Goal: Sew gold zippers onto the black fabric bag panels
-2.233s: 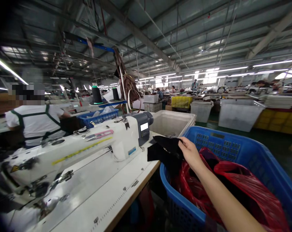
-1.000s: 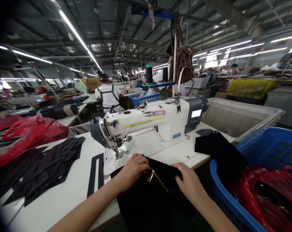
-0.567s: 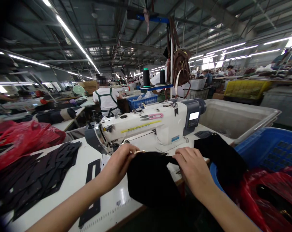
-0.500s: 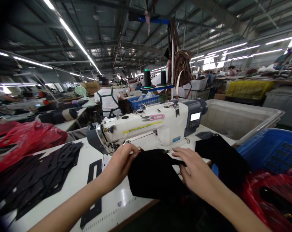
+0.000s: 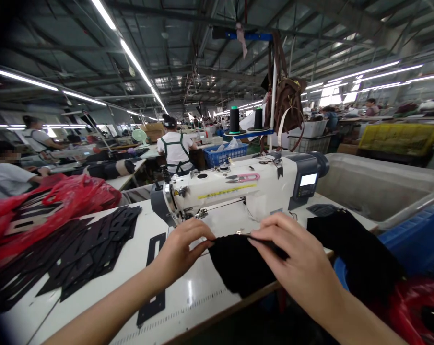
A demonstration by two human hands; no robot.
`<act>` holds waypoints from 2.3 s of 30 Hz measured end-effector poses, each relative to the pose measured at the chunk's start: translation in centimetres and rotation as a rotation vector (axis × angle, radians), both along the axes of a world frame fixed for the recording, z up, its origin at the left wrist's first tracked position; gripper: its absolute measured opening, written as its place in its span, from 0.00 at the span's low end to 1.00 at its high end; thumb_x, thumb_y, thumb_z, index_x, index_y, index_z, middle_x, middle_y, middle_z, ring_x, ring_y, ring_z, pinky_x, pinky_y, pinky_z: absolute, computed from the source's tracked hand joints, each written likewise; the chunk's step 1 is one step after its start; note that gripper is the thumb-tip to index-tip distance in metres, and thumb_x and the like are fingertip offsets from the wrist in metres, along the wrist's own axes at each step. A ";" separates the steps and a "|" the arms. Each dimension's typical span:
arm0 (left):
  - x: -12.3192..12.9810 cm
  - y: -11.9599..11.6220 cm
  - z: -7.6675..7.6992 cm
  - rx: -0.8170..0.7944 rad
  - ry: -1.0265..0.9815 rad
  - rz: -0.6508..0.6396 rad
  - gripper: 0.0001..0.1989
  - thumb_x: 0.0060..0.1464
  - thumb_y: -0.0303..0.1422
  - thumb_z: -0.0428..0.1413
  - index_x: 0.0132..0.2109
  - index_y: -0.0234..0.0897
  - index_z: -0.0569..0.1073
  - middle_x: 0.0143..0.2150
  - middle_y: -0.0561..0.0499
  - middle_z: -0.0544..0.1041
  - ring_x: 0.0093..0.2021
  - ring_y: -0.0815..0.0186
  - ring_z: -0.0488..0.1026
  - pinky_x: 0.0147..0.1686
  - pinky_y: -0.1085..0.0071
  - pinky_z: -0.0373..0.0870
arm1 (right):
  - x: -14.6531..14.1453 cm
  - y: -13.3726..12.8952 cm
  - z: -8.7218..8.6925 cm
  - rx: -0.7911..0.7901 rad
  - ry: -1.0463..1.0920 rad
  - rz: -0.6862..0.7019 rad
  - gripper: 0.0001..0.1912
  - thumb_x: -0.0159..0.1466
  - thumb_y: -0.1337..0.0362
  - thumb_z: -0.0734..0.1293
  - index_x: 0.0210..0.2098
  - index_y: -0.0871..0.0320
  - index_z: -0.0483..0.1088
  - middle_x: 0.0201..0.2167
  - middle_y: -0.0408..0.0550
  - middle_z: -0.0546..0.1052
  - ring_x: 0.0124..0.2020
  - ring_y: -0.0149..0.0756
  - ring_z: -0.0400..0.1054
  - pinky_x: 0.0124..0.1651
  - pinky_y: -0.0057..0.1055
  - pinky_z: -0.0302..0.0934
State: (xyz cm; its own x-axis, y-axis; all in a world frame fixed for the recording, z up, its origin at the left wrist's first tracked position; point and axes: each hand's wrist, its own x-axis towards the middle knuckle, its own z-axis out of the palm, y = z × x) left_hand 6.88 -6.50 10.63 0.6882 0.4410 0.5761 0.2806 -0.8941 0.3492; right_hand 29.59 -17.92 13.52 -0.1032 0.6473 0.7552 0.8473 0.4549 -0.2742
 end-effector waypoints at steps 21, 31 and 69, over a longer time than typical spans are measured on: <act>-4.3 -1.5 -8.9 -0.112 0.481 0.249 0.49 0.47 0.62 0.49 0.65 0.30 0.50 0.65 0.36 0.51 0.66 0.47 0.44 0.60 0.40 0.30 | -0.4 10.7 -13.1 -0.483 -0.113 -0.349 0.20 0.64 0.50 0.56 0.31 0.59 0.69 0.24 0.51 0.74 0.26 0.43 0.70 0.29 0.35 0.62; -4.7 0.8 -10.1 -0.127 0.533 0.205 0.61 0.37 0.68 0.48 0.67 0.30 0.42 0.67 0.34 0.45 0.66 0.44 0.37 0.60 0.41 0.28 | -2.7 9.1 -13.3 -0.510 -0.299 -0.433 0.15 0.67 0.66 0.55 0.42 0.69 0.68 0.21 0.56 0.73 0.23 0.50 0.70 0.25 0.38 0.59; -15.9 -6.8 -10.8 -0.017 0.756 0.352 0.43 0.53 0.25 0.54 0.67 0.38 0.36 0.66 0.37 0.44 0.65 0.48 0.43 0.58 0.45 0.51 | -5.8 9.9 -12.9 -0.619 -0.451 0.372 0.40 0.62 0.43 0.58 0.64 0.62 0.48 0.65 0.55 0.49 0.65 0.47 0.42 0.64 0.53 0.39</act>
State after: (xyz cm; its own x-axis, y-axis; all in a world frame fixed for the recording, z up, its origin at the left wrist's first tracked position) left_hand -9.01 -13.27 -0.18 0.7072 0.7070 0.0050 0.7068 -0.7067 -0.0325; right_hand 23.79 -8.00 0.63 -0.5970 0.7944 0.1116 0.7602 0.6047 -0.2374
